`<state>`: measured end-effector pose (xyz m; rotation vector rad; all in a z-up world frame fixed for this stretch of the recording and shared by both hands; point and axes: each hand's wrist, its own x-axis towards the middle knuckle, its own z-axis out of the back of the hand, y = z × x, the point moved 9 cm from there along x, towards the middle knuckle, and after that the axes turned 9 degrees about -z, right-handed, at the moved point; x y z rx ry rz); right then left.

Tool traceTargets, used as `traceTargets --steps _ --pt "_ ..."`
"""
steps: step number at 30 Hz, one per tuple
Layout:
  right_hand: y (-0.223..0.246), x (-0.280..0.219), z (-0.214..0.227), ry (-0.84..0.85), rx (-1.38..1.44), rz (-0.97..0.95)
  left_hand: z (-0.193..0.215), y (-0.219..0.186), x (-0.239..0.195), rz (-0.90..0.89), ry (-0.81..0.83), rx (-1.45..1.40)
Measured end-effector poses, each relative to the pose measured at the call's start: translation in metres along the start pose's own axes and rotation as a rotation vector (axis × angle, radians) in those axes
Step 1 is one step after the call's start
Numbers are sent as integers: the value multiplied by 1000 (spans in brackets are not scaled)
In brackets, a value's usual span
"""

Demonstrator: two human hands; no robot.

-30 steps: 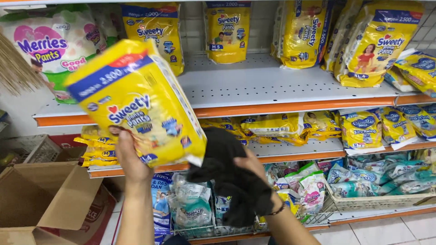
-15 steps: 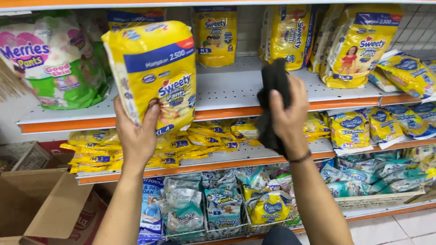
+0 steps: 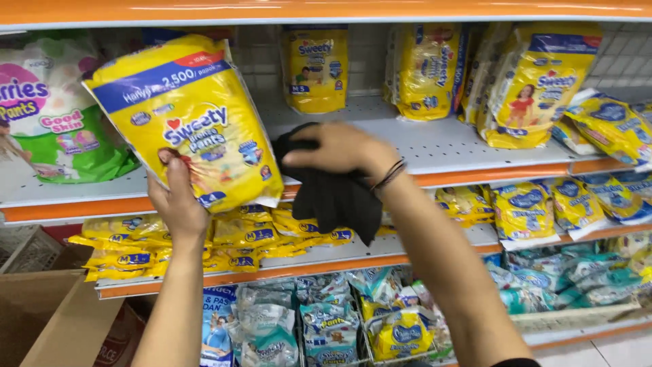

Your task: Wiping down diaper packages and organizing them on the grocery store shelves.

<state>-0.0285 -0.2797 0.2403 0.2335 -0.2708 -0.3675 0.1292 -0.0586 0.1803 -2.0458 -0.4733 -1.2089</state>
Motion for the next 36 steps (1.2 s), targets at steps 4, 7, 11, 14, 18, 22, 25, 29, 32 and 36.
traceTargets --steps 4,7,11,14,18,22,25,29,32,36 --pt "-66 49 52 -128 -70 -198 -7 -12 10 0 -30 139" --pt "-128 97 64 -358 -41 -212 -12 -19 13 25 -27 234" --pt "-181 156 54 -499 -130 -276 -15 -21 17 36 -21 354" --pt "-204 180 28 -485 -59 -308 -15 -23 15 66 -26 386" --pt "-200 178 11 -528 69 -274 -13 -13 15 129 -9 340" --pt "-225 172 13 -420 207 -464 -13 -11 11 94 16 314" --pt "-231 179 18 -536 82 -330 -12 -13 10 59 21 320" --pt "-233 169 26 -536 74 -482 -14 -13 10 61 22 339" --pt "-237 169 29 -592 -65 -426 -15 -17 12 62 17 346" --pt "-239 133 43 -721 35 -446 -17 -22 17 84 18 365"
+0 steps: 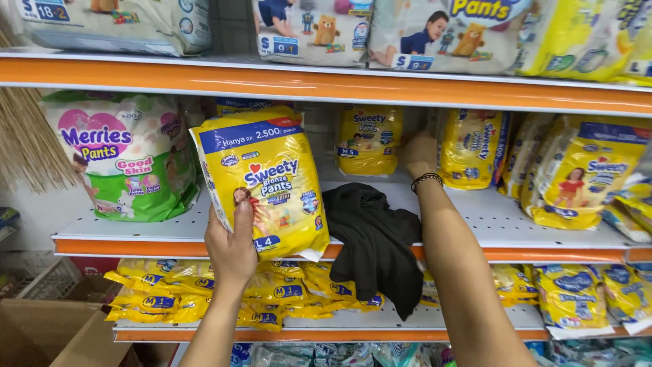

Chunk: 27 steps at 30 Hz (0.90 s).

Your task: Wiping down diaper packages and organizing them on the grocery store shelves.

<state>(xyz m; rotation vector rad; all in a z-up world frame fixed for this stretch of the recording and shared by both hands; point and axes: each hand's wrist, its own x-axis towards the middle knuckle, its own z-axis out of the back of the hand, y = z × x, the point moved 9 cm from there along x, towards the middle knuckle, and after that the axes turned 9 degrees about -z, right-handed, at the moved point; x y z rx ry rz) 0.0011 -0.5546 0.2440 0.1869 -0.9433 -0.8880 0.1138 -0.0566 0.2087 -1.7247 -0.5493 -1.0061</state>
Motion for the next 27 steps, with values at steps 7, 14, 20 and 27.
traceTargets --steps 7,14,20,27 --pt "-28 -20 52 -34 -106 -33 -1 3 4 29 -8 3" --pt "-48 -44 80 -42 -14 -136 -1 9 0 33 -3 -6" --pt "-37 -68 101 -121 93 -249 -1 3 1 16 0 19" --pt "20 -115 144 -92 132 -97 -1 5 3 39 -9 61"
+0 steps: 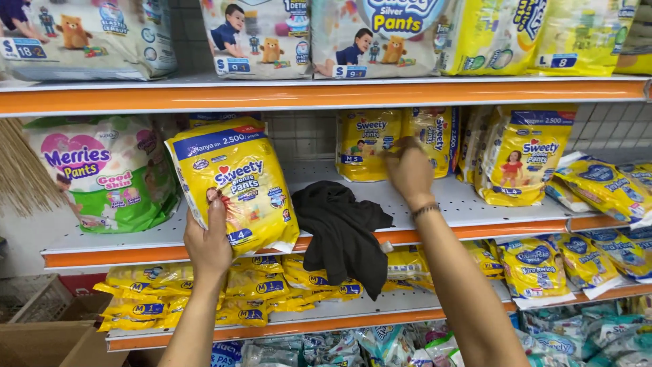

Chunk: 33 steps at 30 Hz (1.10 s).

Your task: Wiping down diaper packages and organizing them on the grocery store shelves.

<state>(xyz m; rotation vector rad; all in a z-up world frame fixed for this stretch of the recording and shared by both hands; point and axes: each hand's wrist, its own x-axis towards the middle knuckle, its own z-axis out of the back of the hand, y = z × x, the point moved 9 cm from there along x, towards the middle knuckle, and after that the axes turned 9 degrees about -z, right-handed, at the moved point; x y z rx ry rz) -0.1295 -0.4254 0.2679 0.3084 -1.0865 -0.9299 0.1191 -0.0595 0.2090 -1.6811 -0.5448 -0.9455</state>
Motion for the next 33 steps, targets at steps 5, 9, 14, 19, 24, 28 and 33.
traceTargets --steps 5,9,14,19,24,28,33 --pt "76 -83 0 231 144 349 -2 0 3 -5 22 -25" --pt "92 -72 -1 6 6 560 -3 0 3 7 57 -175" --pt "69 23 -28 -40 -360 411 -6 -20 11 -123 54 -32" --pt "77 57 -31 -89 -424 413 -17 -17 10 -182 40 113" --pt "65 61 -54 172 -449 318 -18 -11 8 -103 23 327" --pt "61 52 -54 161 -536 332 -17 -9 2 -128 14 308" --pt "64 66 -53 77 -444 381 -15 -11 1 -178 -16 258"
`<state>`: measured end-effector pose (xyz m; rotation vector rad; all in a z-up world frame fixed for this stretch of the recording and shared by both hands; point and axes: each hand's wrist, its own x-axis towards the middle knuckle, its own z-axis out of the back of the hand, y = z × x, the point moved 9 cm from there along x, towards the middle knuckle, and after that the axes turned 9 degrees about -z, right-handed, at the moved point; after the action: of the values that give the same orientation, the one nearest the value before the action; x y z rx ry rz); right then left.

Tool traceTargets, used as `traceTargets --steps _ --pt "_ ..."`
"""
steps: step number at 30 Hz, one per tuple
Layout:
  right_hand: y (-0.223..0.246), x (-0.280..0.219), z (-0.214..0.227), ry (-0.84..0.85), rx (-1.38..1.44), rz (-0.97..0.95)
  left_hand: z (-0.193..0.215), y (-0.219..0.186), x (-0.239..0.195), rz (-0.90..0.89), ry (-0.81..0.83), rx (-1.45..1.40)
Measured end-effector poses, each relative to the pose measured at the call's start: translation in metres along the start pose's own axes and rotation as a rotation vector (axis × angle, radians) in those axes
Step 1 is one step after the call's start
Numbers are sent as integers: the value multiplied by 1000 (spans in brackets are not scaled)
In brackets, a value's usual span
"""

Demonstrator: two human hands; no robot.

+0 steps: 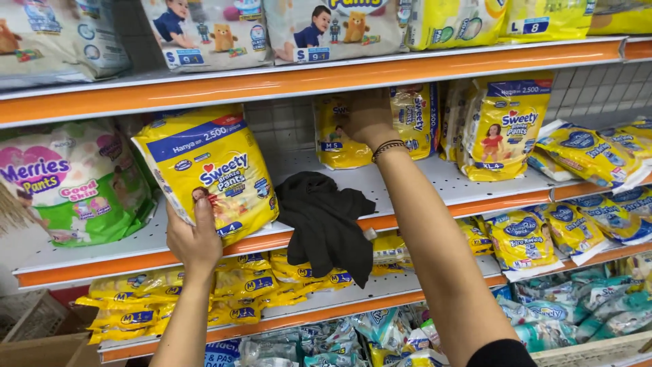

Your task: Wiping down diaper packages and organizing them on the grocery store shelves.

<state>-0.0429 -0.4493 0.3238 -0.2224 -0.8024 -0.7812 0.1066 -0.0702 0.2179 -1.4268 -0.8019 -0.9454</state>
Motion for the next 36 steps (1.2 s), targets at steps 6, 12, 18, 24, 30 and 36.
traceTargets --steps 6,12,18,24,30,36 --pt "-31 21 6 -110 -68 147 2 -2 1 7 -3 7" --pt "-57 -49 77 189 340 -44 1 0 1 24 14 14" --pt "82 -195 88 264 521 361 1 2 4 31 21 -16" --pt "98 -226 63 107 272 344 -10 15 13 -43 101 -389" --pt "16 -215 79 235 233 180 -53 26 29 72 244 -646" --pt "-37 -219 85 199 255 119 -139 55 29 265 399 -398"
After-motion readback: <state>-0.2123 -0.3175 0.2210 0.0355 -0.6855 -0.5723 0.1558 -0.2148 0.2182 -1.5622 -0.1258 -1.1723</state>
